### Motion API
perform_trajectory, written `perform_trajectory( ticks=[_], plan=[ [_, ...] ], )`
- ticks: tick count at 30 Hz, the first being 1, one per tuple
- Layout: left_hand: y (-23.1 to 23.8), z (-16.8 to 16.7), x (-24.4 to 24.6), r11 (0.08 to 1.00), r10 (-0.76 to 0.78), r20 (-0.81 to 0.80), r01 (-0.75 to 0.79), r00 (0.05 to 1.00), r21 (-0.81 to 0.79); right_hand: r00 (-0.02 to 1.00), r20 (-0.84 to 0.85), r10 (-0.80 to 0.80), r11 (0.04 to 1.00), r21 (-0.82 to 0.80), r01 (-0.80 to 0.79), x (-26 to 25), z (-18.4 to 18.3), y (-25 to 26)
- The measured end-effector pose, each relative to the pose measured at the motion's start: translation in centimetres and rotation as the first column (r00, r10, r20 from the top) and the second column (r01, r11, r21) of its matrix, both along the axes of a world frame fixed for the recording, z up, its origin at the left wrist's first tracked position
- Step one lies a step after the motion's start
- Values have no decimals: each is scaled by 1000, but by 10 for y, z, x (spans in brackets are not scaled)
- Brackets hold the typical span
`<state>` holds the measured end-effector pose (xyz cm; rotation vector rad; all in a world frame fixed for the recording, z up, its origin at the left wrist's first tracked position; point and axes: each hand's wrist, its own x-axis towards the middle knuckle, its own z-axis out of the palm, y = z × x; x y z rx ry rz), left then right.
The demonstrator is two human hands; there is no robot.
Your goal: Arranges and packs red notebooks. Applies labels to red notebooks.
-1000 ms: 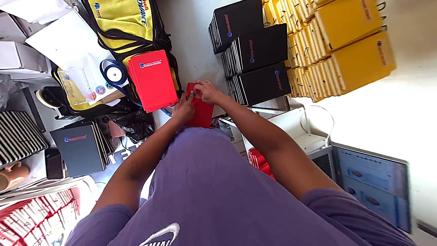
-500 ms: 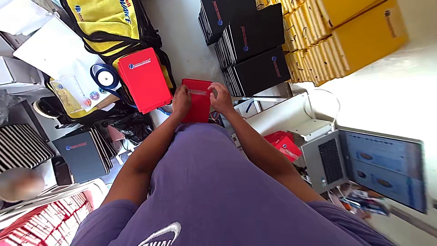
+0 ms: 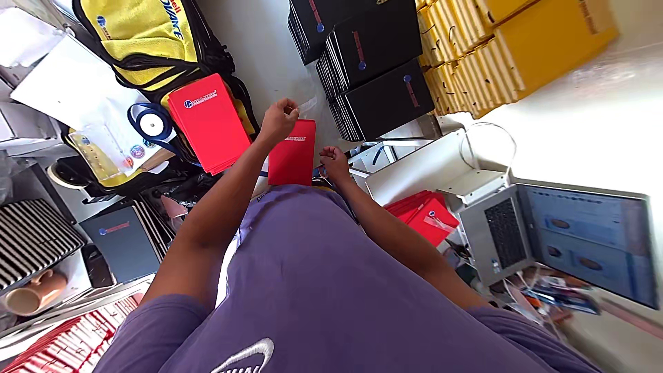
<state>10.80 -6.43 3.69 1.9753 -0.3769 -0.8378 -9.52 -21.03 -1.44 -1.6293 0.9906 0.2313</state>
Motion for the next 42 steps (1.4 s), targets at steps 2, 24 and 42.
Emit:
perform_trajectory(
  ticks=[2, 24, 42],
  plan=[
    [3, -13, 3, 996, -92, -44, 92, 995, 11, 999, -7, 51, 999, 2, -51, 3, 3, 7],
    [68, 1, -94, 950, 185, -168, -132, 968, 284, 817, -235, 527, 787, -229, -573, 6, 32, 37],
    [182, 26, 14, 746, 654, 100, -661, 750, 75, 661, -198, 724, 466, -567, -680, 74, 11, 10]
  ],
)
